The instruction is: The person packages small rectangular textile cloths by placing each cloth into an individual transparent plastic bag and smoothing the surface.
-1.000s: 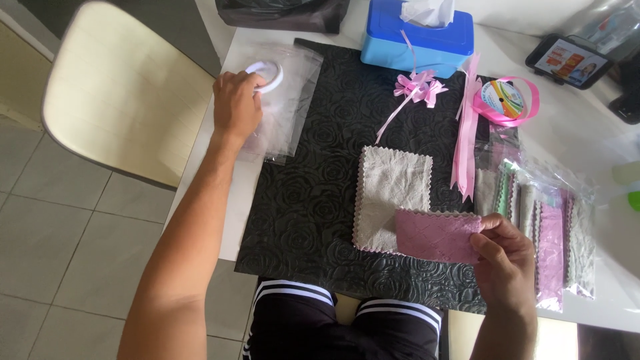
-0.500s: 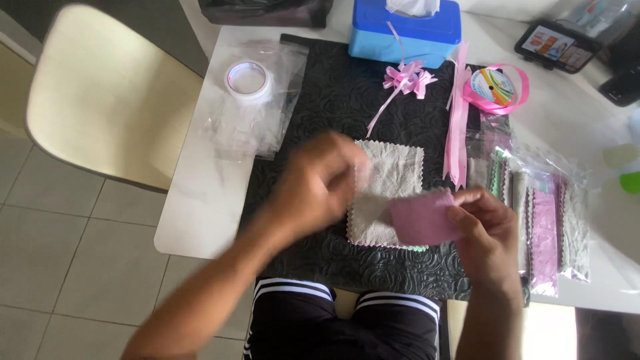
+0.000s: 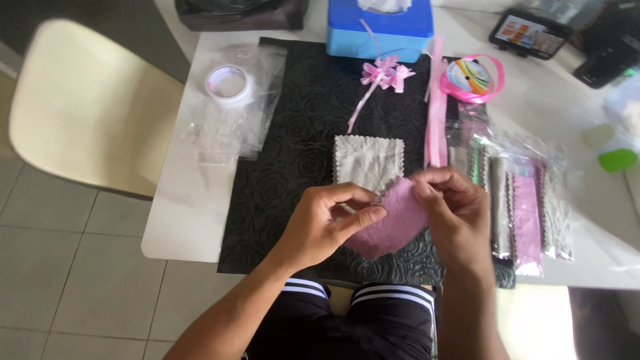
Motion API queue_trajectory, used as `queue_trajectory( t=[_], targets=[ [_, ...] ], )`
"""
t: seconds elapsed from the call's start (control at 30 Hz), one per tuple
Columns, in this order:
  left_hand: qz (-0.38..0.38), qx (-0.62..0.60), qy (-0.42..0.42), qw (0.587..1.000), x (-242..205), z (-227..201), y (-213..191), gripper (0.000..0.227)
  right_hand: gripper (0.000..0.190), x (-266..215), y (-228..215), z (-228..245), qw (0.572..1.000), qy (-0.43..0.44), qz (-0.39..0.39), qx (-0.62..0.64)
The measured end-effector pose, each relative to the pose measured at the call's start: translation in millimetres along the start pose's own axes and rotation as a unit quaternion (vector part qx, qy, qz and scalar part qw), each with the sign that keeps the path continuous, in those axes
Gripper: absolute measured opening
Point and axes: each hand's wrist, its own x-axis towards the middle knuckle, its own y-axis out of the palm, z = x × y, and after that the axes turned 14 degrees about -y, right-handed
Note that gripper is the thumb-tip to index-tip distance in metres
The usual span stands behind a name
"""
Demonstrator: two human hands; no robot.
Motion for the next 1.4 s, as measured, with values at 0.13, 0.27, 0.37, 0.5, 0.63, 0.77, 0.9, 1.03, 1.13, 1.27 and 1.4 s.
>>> queue_trajectory(
  t=[0.13, 0.27, 0.37, 0.5, 0.63, 0.77, 0.9, 1.03, 1.13, 1.27, 1.4],
  targets=[
    [-0.137, -0.053, -0.061, 0.987, 5, 13, 15, 0.014, 0.013, -16, 12, -4, 0.988, -0.026, -0.075, -0.131],
    [-0.160, -0.094, -0.103, 0.977, 2, 22, 26, 0.007, 0.023, -36, 44, 4, 0.992, 0.058, -0.058, -0.095],
    [-0.138, -0.109, -0.126, 0.976, 0, 26, 30, 0.008, 0.027, -41, 37, -3, 0.993, 0.095, -0.052, -0.049],
    [-0.117, -0.182, -0.159, 0.963, -1, 23, 31, 0.014, 0.018, -39, 30, -11, 0.986, 0.128, -0.100, -0.036],
    [-0.167, -0.143, -0.194, 0.956, 4, 48, 16, 0.020, 0.012, -40, 5, -31, 0.970, 0.187, -0.147, -0.056],
    [-0.219, -0.011, -0.130, 0.967, 27, 85, -7, 0.019, 0.020, -27, -9, -46, 0.956, 0.241, -0.091, -0.143],
    [-0.215, 0.053, -0.133, 0.966, 38, 103, -14, 0.026, 0.042, -11, 1, -39, 0.947, 0.225, -0.012, -0.227],
    [-0.225, 0.038, -0.093, 0.969, 47, 85, -12, 0.029, 0.025, -1, -5, -51, 0.949, 0.135, -0.008, -0.285],
    [-0.236, 0.051, -0.074, 0.968, 58, 82, -14, 0.028, 0.025, 10, -3, -53, 0.947, 0.117, -0.010, -0.298],
    [-0.237, 0.097, -0.093, 0.962, 84, 108, -25, 0.032, 0.029, 14, -20, -92, 0.943, 0.132, 0.006, -0.306],
    [-0.239, 0.097, -0.105, 0.960, 83, 110, -26, 0.033, 0.024, 9, -21, -91, 0.935, 0.143, -0.002, -0.323]
  ],
)
